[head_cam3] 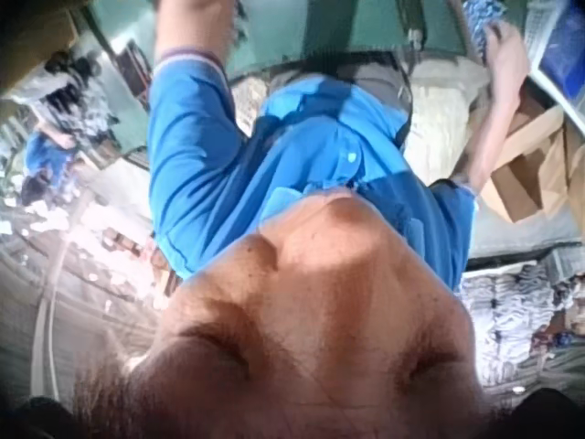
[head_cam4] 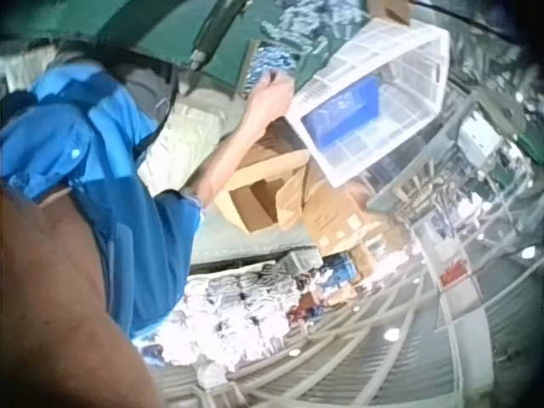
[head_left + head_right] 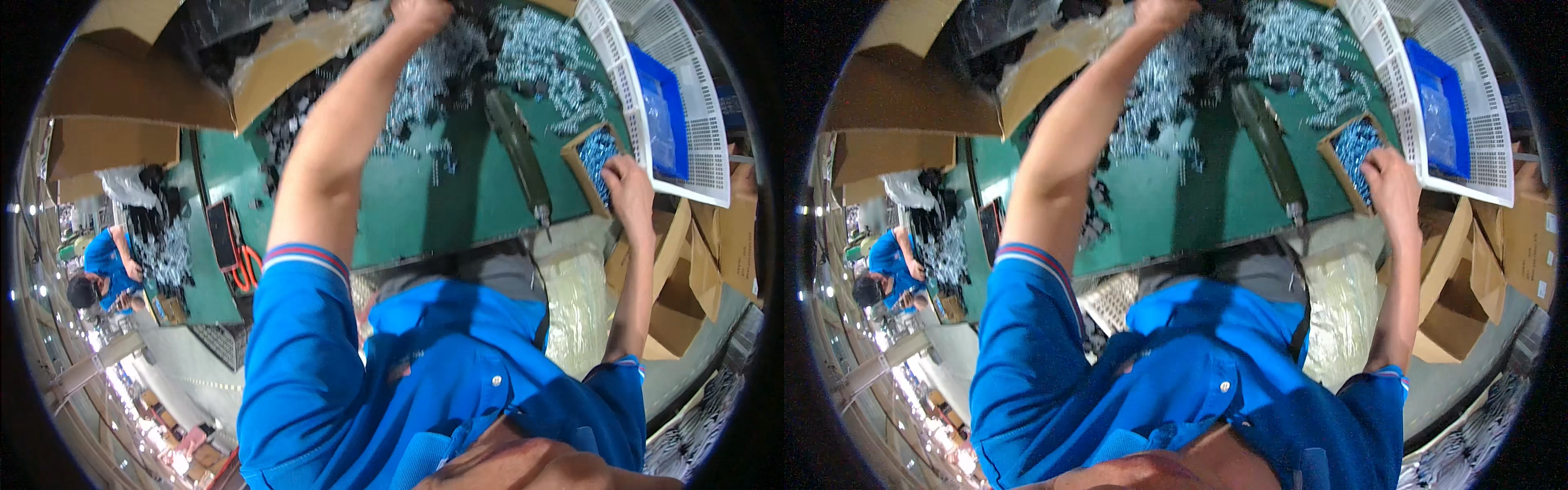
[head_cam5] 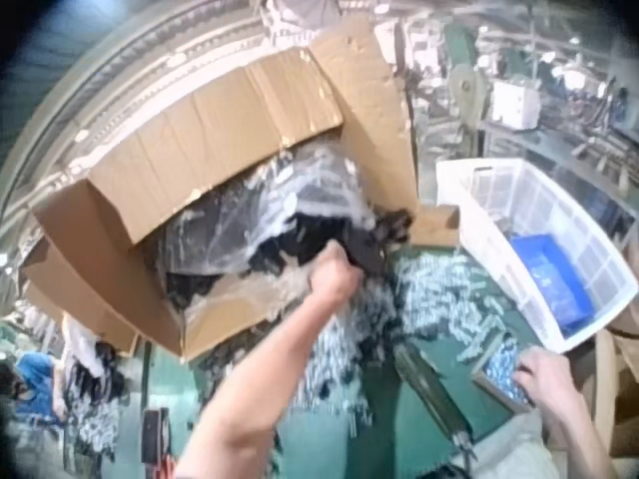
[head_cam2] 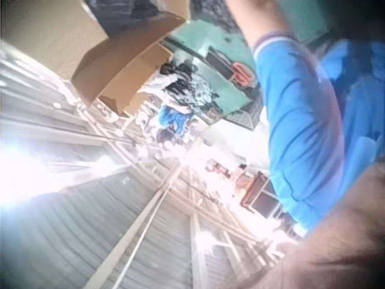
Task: The person repeatedly picks up small black plastic parts and metal springs from a green workbench, inserts the springs into the parts, and uses a power screwdriver to fasten them. The assembled units are placed into a white basket below the table.
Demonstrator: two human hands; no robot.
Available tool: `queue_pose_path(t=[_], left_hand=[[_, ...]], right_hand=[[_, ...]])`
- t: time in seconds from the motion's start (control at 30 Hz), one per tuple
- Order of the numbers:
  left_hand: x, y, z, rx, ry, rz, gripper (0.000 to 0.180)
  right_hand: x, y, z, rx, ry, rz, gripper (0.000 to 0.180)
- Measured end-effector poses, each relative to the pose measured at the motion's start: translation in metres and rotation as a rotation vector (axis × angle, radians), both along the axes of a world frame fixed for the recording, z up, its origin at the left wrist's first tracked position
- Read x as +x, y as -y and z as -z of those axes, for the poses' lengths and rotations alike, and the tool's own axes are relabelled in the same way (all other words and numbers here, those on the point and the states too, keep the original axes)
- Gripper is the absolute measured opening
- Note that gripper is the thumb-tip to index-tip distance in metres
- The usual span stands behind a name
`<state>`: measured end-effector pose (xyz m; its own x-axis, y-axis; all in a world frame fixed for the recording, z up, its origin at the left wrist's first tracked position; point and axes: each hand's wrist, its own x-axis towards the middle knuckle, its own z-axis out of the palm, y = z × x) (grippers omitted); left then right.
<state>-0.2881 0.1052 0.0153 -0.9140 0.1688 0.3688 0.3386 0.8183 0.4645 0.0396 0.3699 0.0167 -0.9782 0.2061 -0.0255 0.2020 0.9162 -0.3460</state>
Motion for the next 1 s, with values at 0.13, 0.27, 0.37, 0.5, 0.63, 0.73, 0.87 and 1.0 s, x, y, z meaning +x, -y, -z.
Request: queue_pose_path(t=[0.13,0.27,0.37,0.5,0.63,0.73,0.87,1.0], left_hand=[[0.043,0.056,-0.066,0.144,-0.035,0.106,0.042],[0.112,0.14,-0.096,0.087,0.236,0.389,0.037],[0.185,0.193,-0.091,-0.007,0.334,0.658,0.04],[0.242,0.221,-0.052,-0.03,0.714,0.699,0.048],[0.268,0.203,-0.016,-0.035,0.718,0.7,0.044],[0.268,0.19,0.009,-0.076,0.472,0.713,0.047],[0.273,0.182,0.022,-0.076,0.132,0.527,0.05],[0.258,0.184,0.015,0.045,0.157,0.164,0.019]], right_hand=[[0.0,0.004,-0.005,-0.002,-0.016,0.004,0.015],[-0.002,0.001,-0.003,0.013,0.053,0.066,0.014],[-0.004,-0.011,0.012,-0.157,-0.078,0.033,0.014],[0.007,-0.041,0.035,-0.436,-0.196,0.213,0.011],[0.053,0.022,0.007,-0.808,-0.195,0.281,0.008],[0.109,0.05,0.023,-0.829,-0.089,0.284,0.007],[0.139,0.068,0.06,-0.946,-0.064,0.421,0.006],[0.118,0.082,0.068,-1.032,-0.137,0.371,0.006]])
